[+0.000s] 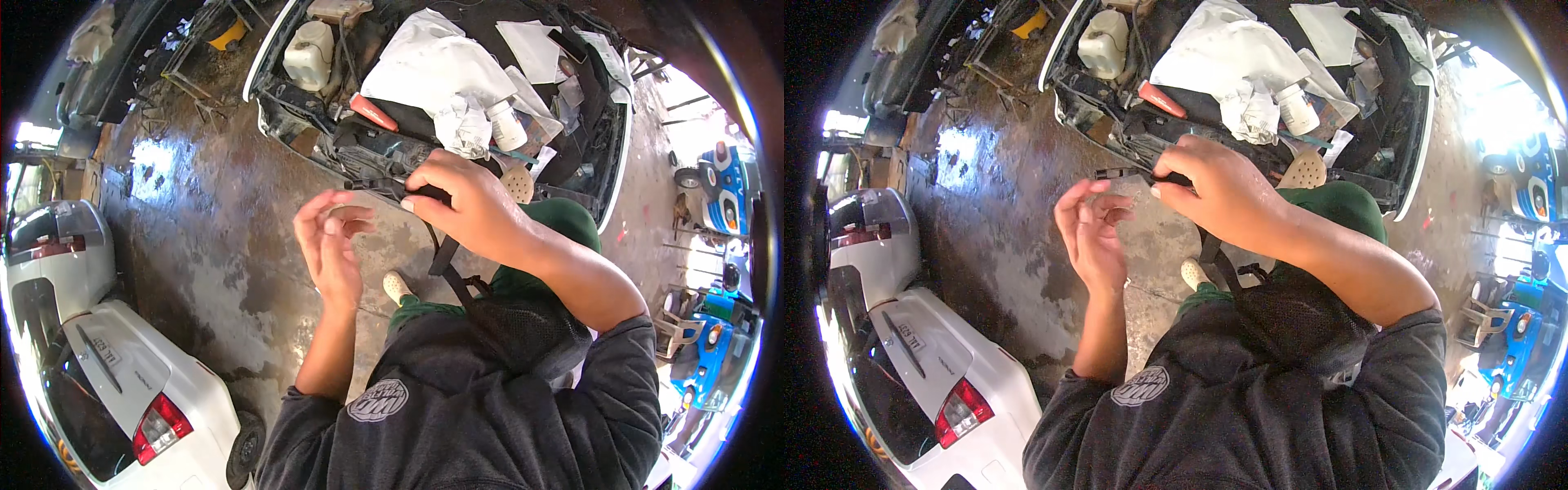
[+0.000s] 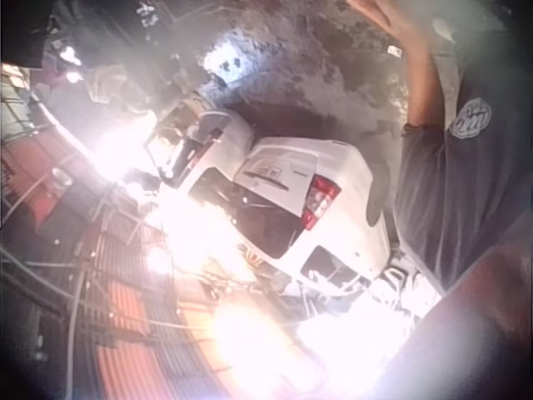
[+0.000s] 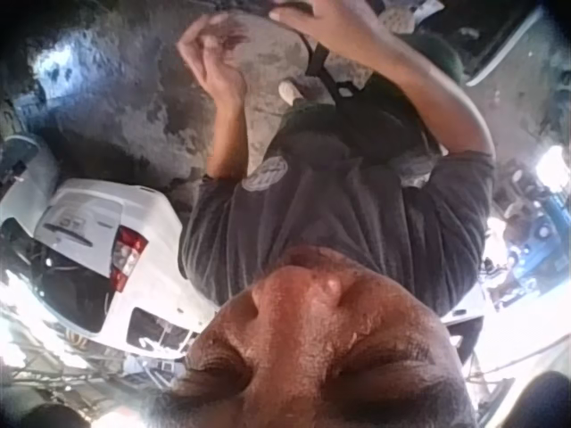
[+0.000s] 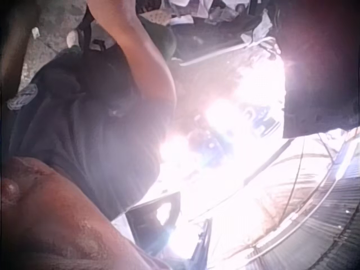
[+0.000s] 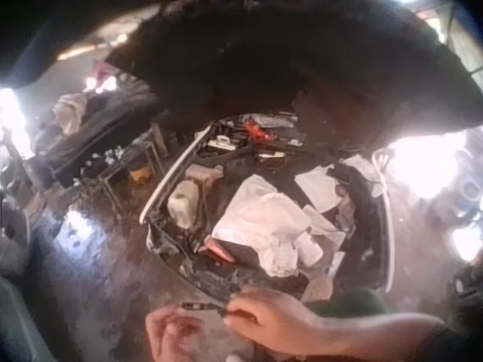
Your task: The person sands the white body of a vehicle using a sanding block, then dips the block into a bucket of water and continues sanding the surface.
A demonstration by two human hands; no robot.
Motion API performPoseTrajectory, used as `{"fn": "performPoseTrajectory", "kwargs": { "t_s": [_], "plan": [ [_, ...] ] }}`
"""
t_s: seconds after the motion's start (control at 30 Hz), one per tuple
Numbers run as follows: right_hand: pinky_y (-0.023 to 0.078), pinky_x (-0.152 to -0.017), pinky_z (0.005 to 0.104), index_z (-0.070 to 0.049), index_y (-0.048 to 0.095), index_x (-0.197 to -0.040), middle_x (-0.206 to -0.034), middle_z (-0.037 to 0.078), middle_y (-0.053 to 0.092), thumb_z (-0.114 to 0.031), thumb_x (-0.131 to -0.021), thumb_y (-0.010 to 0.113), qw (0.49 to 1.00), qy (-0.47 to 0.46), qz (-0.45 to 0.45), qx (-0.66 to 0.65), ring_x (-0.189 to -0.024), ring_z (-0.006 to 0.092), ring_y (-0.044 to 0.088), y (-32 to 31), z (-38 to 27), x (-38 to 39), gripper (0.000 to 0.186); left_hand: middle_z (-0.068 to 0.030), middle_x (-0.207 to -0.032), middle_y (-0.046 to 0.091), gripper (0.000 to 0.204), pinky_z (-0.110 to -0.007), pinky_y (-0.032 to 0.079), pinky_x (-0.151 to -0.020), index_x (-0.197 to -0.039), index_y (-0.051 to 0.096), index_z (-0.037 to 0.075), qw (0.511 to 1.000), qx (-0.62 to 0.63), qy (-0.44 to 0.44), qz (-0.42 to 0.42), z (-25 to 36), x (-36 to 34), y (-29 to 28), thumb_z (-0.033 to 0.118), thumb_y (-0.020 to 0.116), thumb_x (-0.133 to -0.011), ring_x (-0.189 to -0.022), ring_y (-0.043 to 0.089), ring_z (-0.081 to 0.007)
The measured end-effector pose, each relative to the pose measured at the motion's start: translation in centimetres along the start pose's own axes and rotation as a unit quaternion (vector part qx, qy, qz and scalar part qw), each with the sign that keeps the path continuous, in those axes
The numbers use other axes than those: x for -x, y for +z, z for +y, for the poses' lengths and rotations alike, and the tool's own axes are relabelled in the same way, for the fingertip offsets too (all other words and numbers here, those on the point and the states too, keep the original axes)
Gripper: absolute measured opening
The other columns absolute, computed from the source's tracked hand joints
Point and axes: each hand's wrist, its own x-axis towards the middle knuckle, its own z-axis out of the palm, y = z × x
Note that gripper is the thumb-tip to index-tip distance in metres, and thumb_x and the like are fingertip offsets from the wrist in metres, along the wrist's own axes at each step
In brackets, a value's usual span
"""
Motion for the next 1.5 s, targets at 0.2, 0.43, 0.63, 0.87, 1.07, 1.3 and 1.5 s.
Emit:
{"fn": "performPoseTrajectory", "kwargs": {
  "t_s": [0.2, 0.43, 0.63, 0.87, 1.07, 1.3, 1.5],
  "plan": [
    [0.051, -0.085, 0.0426, -0.009, 0.066, -0.092, -0.096, 0.006, 0.057, -0.014, -0.086, 0.067, 0.956, -0.212, 0.009, 0.203, -0.093, 0.0274, 0.063, 0.0, 0.4, -0.1, 0.008, -0.0104, -0.132, 0.061, 0.065, -0.035, 0.049, -0.086, -0.141, 0.05, 0.005, 0.99, -0.036, -0.12, -0.061, 2.4, -2.2, -1.2, 0.058, 0.051, -0.102, -0.111, 0.061, -0.0216],
    [0.055, -0.076, 0.0389, -0.01, 0.066, -0.095, -0.099, 0.005, 0.054, -0.014, -0.088, 0.064, 0.958, -0.225, -0.039, 0.171, -0.088, 0.0238, 0.066, 0.2, -0.2, -0.1, 0.009, -0.014, -0.115, 0.07, 0.055, -0.038, 0.052, -0.087, -0.128, 0.062, 0.002, 0.912, -0.305, -0.128, -0.241, 5.2, -2.7, 0.6, 0.028, 0.084, -0.085, -0.1, 0.066, -0.0239],
    [0.058, -0.061, 0.0351, -0.01, 0.064, -0.1, -0.094, 0.004, 0.055, -0.017, -0.09, 0.064, 0.943, -0.234, -0.102, 0.214, -0.072, 0.0222, 0.068, -0.4, 0.4, -0.2, 0.012, -0.0095, -0.098, 0.065, 0.03, -0.035, 0.051, -0.077, -0.12, 0.054, 0.002, 0.932, -0.245, -0.145, -0.225, 3.2, -1.3, 0.4, 0.024, 0.064, -0.103, -0.083, 0.062, -0.0202],
    [0.056, -0.059, 0.038, -0.01, 0.06, -0.09, -0.086, 0.003, 0.06, -0.018, -0.089, 0.065, 0.936, -0.243, -0.137, 0.218, -0.07, 0.0252, 0.069, -0.4, 1.2, -0.2, 0.009, 0.0012, -0.087, 0.051, 0.024, -0.023, 0.039, -0.06, -0.123, 0.05, 0.004, 0.959, -0.041, -0.237, -0.15, -0.7, 2.0, 0.1, 0.024, 0.05, -0.11, -0.07, 0.044, -0.0048],
    [0.056, -0.062, 0.0418, -0.009, 0.061, -0.096, -0.089, 0.005, 0.064, -0.018, -0.091, 0.064, 0.938, -0.216, -0.173, 0.21, -0.073, 0.0293, 0.069, 0.0, 1.4, 0.2, 0.011, -0.0002, -0.095, 0.053, 0.027, -0.023, 0.042, -0.066, -0.129, 0.048, 0.003, 0.947, -0.061, -0.281, -0.145, -0.4, 3.5, -0.3, 0.019, 0.054, -0.107, -0.075, 0.047, -0.0068],
    [0.052, -0.071, 0.0386, -0.004, 0.062, -0.108, -0.094, 0.008, 0.066, -0.005, -0.091, 0.063, 0.989, -0.063, -0.132, 0.03, -0.076, 0.0246, 0.068, -0.4, 1.2, -0.4, 0.017, -0.0056, -0.11, 0.058, 0.043, -0.027, 0.047, -0.084, -0.135, 0.044, 0.003, 0.982, -0.012, -0.16, -0.099, -0.1, 2.9, -0.7, 0.005, 0.065, -0.097, -0.095, 0.056, -0.0121],
    [0.051, -0.071, 0.0304, -0.002, 0.061, -0.123, -0.099, 0.004, 0.067, 0.0, -0.093, 0.058, 0.946, 0.082, -0.224, -0.219, -0.076, 0.0115, 0.063, -0.1, 0.4, -0.5, 0.031, -0.0087, -0.119, 0.06, 0.04, -0.028, 0.047, -0.091, -0.129, 0.048, 0.003, 0.99, 0.031, -0.096, -0.096, 0.0, 2.5, -0.2, 0.001, 0.068, -0.094, -0.102, 0.058, -0.0142]
  ]
}}
